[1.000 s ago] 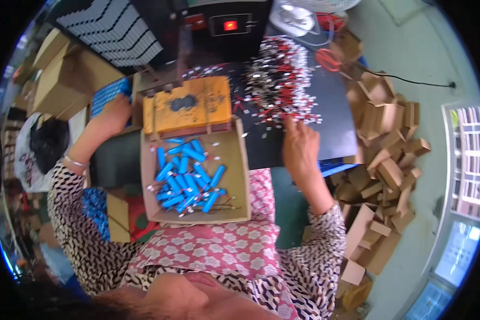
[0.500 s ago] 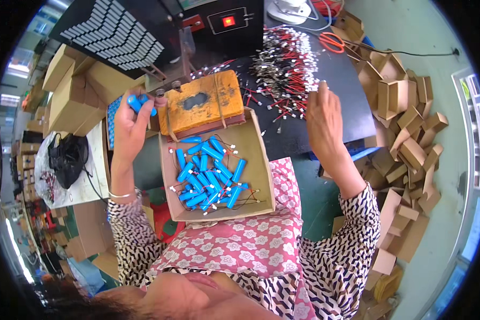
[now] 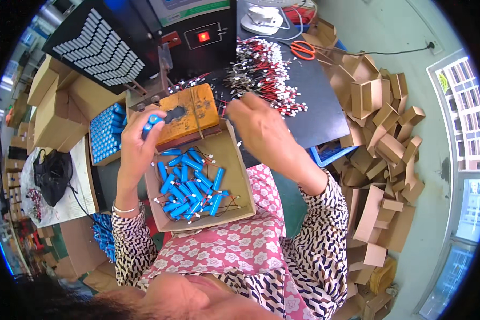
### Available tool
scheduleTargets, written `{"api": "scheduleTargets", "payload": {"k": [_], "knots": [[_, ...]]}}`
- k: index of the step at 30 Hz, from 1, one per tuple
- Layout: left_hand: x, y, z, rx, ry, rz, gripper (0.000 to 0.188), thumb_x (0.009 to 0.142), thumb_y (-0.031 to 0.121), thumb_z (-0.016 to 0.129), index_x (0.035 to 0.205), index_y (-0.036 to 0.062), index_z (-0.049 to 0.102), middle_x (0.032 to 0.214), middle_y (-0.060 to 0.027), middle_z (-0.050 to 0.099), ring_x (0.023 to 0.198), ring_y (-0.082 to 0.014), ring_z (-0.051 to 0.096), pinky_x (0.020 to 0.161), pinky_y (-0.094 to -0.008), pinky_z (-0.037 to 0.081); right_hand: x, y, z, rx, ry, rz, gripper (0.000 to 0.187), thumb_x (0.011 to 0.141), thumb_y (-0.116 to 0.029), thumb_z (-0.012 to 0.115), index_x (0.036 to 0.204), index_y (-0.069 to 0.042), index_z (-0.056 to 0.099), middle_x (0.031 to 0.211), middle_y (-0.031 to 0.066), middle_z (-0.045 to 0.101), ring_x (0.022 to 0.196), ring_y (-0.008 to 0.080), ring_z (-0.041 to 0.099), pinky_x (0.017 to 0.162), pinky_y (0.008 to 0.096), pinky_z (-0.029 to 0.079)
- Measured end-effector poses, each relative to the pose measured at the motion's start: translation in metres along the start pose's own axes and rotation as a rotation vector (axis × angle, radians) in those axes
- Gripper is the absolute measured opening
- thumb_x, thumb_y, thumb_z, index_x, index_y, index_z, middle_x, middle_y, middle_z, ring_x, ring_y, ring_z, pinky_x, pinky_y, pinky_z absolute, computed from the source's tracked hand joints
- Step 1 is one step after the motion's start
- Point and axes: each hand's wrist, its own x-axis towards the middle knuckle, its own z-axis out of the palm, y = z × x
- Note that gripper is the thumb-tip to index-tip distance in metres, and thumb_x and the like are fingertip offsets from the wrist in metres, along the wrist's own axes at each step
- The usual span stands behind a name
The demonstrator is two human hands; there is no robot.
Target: The person attaches wire leads to battery cells using a spot welding machine and places the assembled batteries into a box.
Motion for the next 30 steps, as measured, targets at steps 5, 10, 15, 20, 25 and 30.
{"api": "scheduleTargets", "payload": {"k": [5, 10, 15, 20, 25, 30], "knots": [[0.012, -0.008, 0.016, 0.044, 0.046, 0.002, 0.017, 0.084, 0.005, 0.064, 0.101, 0.0042, 0.066, 0.088, -0.0089, 0.067, 0.076, -0.0193, 0.058, 0.069, -0.0281, 0.045, 0.033, -0.018, 0.038, 0.444, 0.005, 0.114, 0.01, 0.088, -0.007, 0.06, 0.089, 0.002, 0.064, 0.076, 0.0093, 0.061, 0.065, 0.0127, 0.057, 0.056, 0.0271, 0.043], [0.011, -0.006, 0.024, 0.076, 0.097, 0.047, 0.023, 0.079, 0.0, 0.066, 0.102, 0.0007, 0.065, 0.087, -0.0154, 0.064, 0.079, -0.0334, 0.058, 0.069, -0.0377, 0.046, 0.054, -0.016, 0.062, 0.758, 0.001, 0.16, 0.019, 0.091, -0.011, 0.06, 0.083, 0.006, 0.061, 0.071, -0.0007, 0.056, 0.064, 0.0035, 0.047, 0.054, 0.0227, 0.039], [0.009, -0.007, 0.019, 0.041, 0.144, 0.069, 0.025, 0.079, -0.003, 0.064, 0.104, 0.0016, 0.063, 0.091, -0.0171, 0.063, 0.081, -0.0357, 0.059, 0.069, -0.0388, 0.046, 0.066, -0.022, 0.072, 0.664, 0.061, 0.159, 0.02, 0.083, -0.01, 0.061, 0.075, 0.009, 0.057, 0.056, 0.0118, 0.054, 0.053, 0.0091, 0.045, 0.049, 0.0298, 0.039], [0.011, -0.005, 0.022, 0.043, 0.109, 0.075, 0.024, 0.079, -0.004, 0.063, 0.103, 0.0016, 0.063, 0.092, -0.0175, 0.063, 0.082, -0.036, 0.059, 0.07, -0.0384, 0.046, 0.066, -0.02, 0.067, 0.695, 0.068, 0.193, 0.02, 0.083, -0.01, 0.061, 0.076, 0.009, 0.057, 0.056, 0.0107, 0.052, 0.054, 0.0076, 0.044, 0.048, 0.0297, 0.038], [0.017, -0.002, 0.026, 0.001, 0.121, 0.086, 0.021, 0.081, 0.0, 0.064, 0.102, 0.0001, 0.063, 0.092, -0.0171, 0.063, 0.081, -0.0335, 0.06, 0.07, -0.0365, 0.047, 0.063, -0.014, 0.06, 0.648, 0.054, 0.179, 0.02, 0.083, -0.011, 0.061, 0.079, 0.008, 0.058, 0.059, 0.0126, 0.055, 0.054, 0.0115, 0.047, 0.05, 0.0301, 0.04], [0.009, -0.012, 0.014, 0.093, 0.054, 0.087, 0.018, 0.083, 0.006, 0.066, 0.099, -0.0024, 0.063, 0.085, -0.0168, 0.064, 0.074, -0.0323, 0.059, 0.066, -0.036, 0.046, 0.048, -0.028, 0.034, 0.447, -0.065, 0.079, 0.017, 0.091, -0.008, 0.056, 0.104, 0.004, 0.057, 0.076, 0.0043, 0.059, 0.066, 0.0075, 0.052, 0.06, 0.0244, 0.045]]}}
